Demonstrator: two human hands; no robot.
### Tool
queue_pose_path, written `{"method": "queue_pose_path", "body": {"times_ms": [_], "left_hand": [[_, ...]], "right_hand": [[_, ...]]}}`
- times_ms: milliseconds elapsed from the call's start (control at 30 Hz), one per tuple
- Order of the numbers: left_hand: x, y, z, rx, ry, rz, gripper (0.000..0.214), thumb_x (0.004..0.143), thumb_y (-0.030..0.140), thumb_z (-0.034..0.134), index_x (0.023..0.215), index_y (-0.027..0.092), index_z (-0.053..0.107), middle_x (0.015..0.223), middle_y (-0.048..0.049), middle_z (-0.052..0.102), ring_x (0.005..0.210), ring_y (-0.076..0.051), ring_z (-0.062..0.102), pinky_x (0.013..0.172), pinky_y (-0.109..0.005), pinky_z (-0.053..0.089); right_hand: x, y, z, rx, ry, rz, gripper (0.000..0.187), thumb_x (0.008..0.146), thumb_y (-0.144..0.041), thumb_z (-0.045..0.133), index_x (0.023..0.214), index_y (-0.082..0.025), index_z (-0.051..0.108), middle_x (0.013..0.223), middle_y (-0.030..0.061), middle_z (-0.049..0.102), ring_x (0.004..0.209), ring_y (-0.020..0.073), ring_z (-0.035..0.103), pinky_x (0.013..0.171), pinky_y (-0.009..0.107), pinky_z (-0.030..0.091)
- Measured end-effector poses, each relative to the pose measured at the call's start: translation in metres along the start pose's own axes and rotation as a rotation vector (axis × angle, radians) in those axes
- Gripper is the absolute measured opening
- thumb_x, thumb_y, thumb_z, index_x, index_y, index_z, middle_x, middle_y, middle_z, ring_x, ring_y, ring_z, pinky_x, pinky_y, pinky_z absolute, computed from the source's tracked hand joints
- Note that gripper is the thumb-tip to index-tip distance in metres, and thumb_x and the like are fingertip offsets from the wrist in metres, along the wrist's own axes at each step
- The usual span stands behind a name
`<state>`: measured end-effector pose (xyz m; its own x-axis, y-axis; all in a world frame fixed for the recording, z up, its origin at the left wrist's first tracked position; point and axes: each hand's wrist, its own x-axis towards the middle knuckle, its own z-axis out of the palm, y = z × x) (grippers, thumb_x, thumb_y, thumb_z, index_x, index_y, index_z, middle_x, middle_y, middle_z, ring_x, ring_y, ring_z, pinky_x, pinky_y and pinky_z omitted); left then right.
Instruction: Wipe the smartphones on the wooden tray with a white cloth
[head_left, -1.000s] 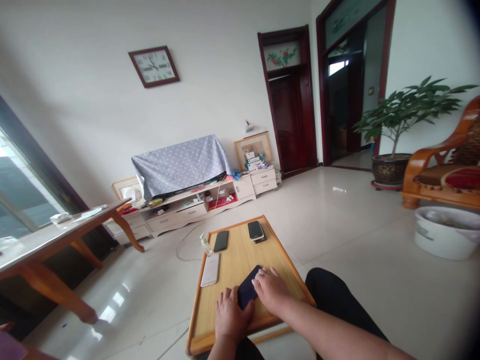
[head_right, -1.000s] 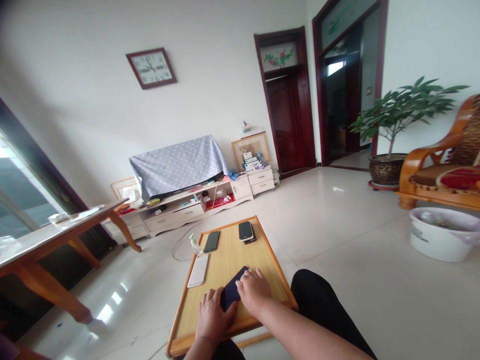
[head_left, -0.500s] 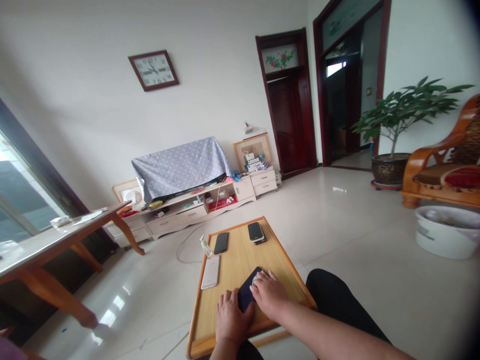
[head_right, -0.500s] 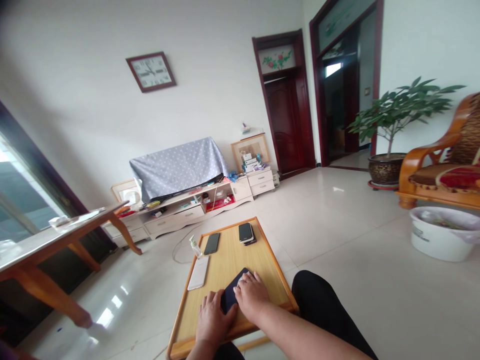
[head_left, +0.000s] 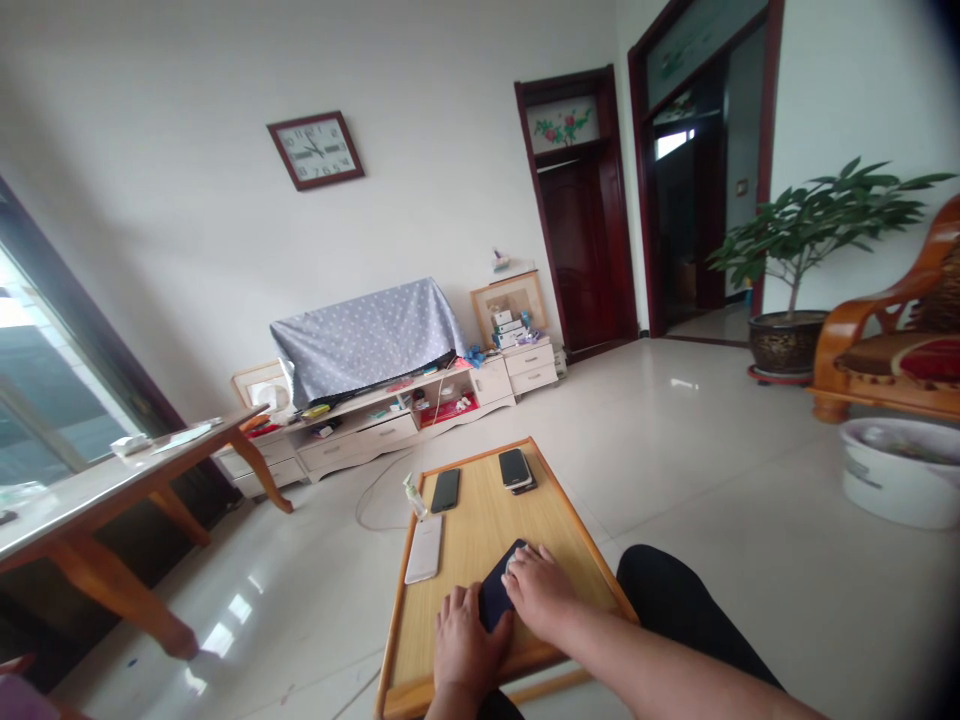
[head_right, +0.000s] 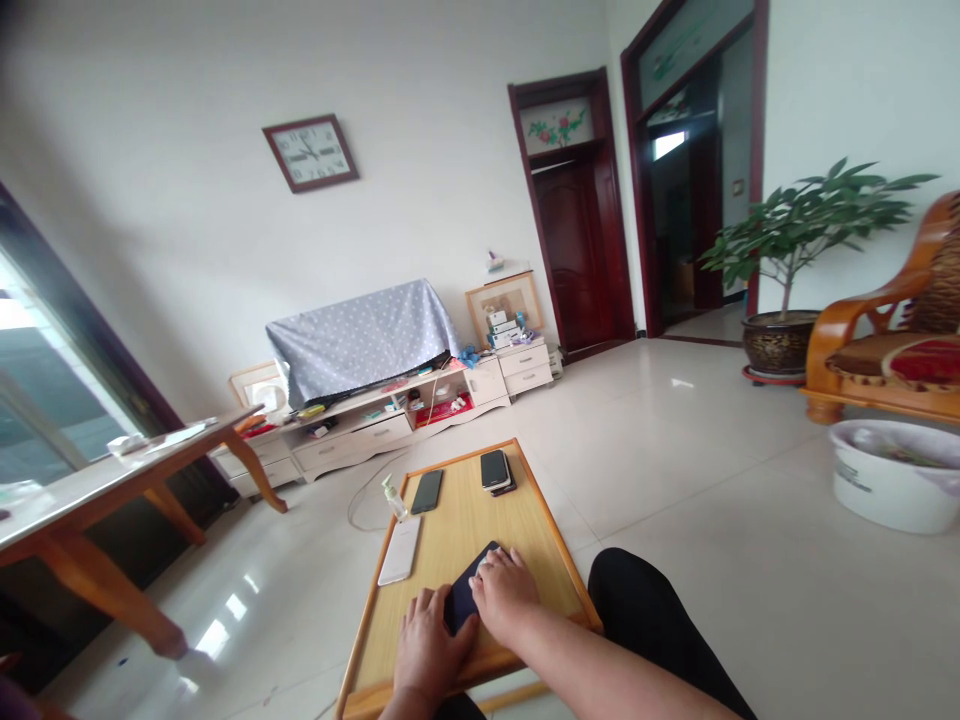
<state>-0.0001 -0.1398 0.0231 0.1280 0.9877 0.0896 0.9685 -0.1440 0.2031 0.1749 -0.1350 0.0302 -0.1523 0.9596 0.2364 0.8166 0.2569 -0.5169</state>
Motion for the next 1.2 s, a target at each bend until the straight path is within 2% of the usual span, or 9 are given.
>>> {"method": "queue_pose_path", "body": {"times_ms": [167,233,300,400,533,700,867,1033,1200], "left_hand": [[0.0,-0.001,0.0,0.019,-0.028,0.0,0.051,0.086,0.033,0.049,0.137,0.026,0.051,0.129,-0.0068,0.059,0.12,-0.024,0.05,0.1,-0.034,0.036],[0.0,0.0,-0.002,0.021,-0.04,-0.003,0.051,0.088,0.037,0.049,0.137,0.026,0.051,0.13,-0.0071,0.059,0.121,-0.024,0.05,0.101,-0.034,0.036],[0.0,0.001,-0.003,0.012,-0.038,-0.006,0.053,0.088,0.049,0.05,0.136,0.026,0.052,0.128,-0.0079,0.059,0.12,-0.025,0.05,0.102,-0.035,0.036],[0.0,0.001,-0.003,0.007,-0.014,-0.005,0.06,0.084,0.057,0.055,0.134,0.025,0.053,0.127,-0.0082,0.06,0.121,-0.027,0.05,0.103,-0.037,0.035],[0.0,-0.001,0.0,-0.001,-0.005,0.001,0.058,0.084,0.057,0.054,0.133,0.025,0.055,0.126,-0.0083,0.06,0.119,-0.027,0.051,0.1,-0.036,0.036],[0.0,-0.003,0.002,-0.001,-0.014,0.001,0.047,0.089,0.038,0.047,0.134,0.028,0.053,0.127,-0.0064,0.06,0.119,-0.024,0.05,0.098,-0.034,0.035],[-0.001,-0.002,0.0,0.01,-0.007,0.007,0.055,0.087,0.057,0.05,0.133,0.026,0.054,0.126,-0.0079,0.06,0.117,-0.026,0.05,0.099,-0.035,0.035],[-0.001,-0.002,0.0,0.011,0.002,0.004,0.06,0.084,0.059,0.053,0.134,0.025,0.054,0.126,-0.0073,0.059,0.118,-0.026,0.049,0.1,-0.035,0.035],[-0.001,-0.003,0.001,0.0,-0.018,0.006,0.045,0.088,0.042,0.05,0.132,0.031,0.054,0.125,-0.0046,0.06,0.117,-0.024,0.05,0.097,-0.033,0.035]], "right_hand": [[-0.02,-0.022,0.017,0.028,-0.084,-0.103,0.042,0.101,-0.038,0.038,0.125,-0.022,0.068,0.142,0.0112,0.06,0.134,0.0255,0.051,0.118,0.044,0.026],[-0.018,-0.02,0.015,0.029,-0.089,-0.11,0.042,0.101,-0.036,0.035,0.123,-0.024,0.069,0.139,0.009,0.062,0.132,0.0239,0.053,0.118,0.044,0.025],[-0.008,-0.012,0.007,0.02,-0.068,-0.084,0.044,0.103,-0.035,0.03,0.118,-0.025,0.071,0.136,0.0084,0.064,0.13,0.0235,0.054,0.118,0.046,0.023],[0.01,-0.001,-0.002,-0.005,-0.02,-0.015,0.049,0.104,-0.035,0.025,0.113,-0.023,0.072,0.132,0.0118,0.066,0.13,0.0256,0.053,0.117,0.051,0.022],[0.012,-0.008,0.006,-0.02,-0.018,0.001,0.048,0.104,-0.036,0.028,0.113,-0.02,0.072,0.133,0.0143,0.065,0.131,0.0271,0.052,0.117,0.051,0.022],[-0.007,-0.027,0.02,0.006,-0.091,-0.103,0.041,0.102,-0.037,0.035,0.123,-0.024,0.068,0.137,0.0091,0.064,0.13,0.0238,0.054,0.116,0.043,0.026],[0.008,-0.01,0.006,-0.007,-0.052,-0.053,0.044,0.103,-0.034,0.029,0.111,-0.026,0.072,0.131,0.0072,0.067,0.127,0.0232,0.055,0.117,0.047,0.022],[0.021,-0.005,0.005,-0.032,-0.008,0.041,0.045,0.103,-0.031,0.028,0.111,-0.02,0.071,0.128,0.014,0.066,0.128,0.0265,0.052,0.115,0.047,0.025],[0.004,-0.028,0.02,-0.005,-0.099,-0.076,0.037,0.098,-0.034,0.043,0.121,-0.022,0.069,0.134,0.0096,0.064,0.13,0.0246,0.053,0.113,0.038,0.03]]}}
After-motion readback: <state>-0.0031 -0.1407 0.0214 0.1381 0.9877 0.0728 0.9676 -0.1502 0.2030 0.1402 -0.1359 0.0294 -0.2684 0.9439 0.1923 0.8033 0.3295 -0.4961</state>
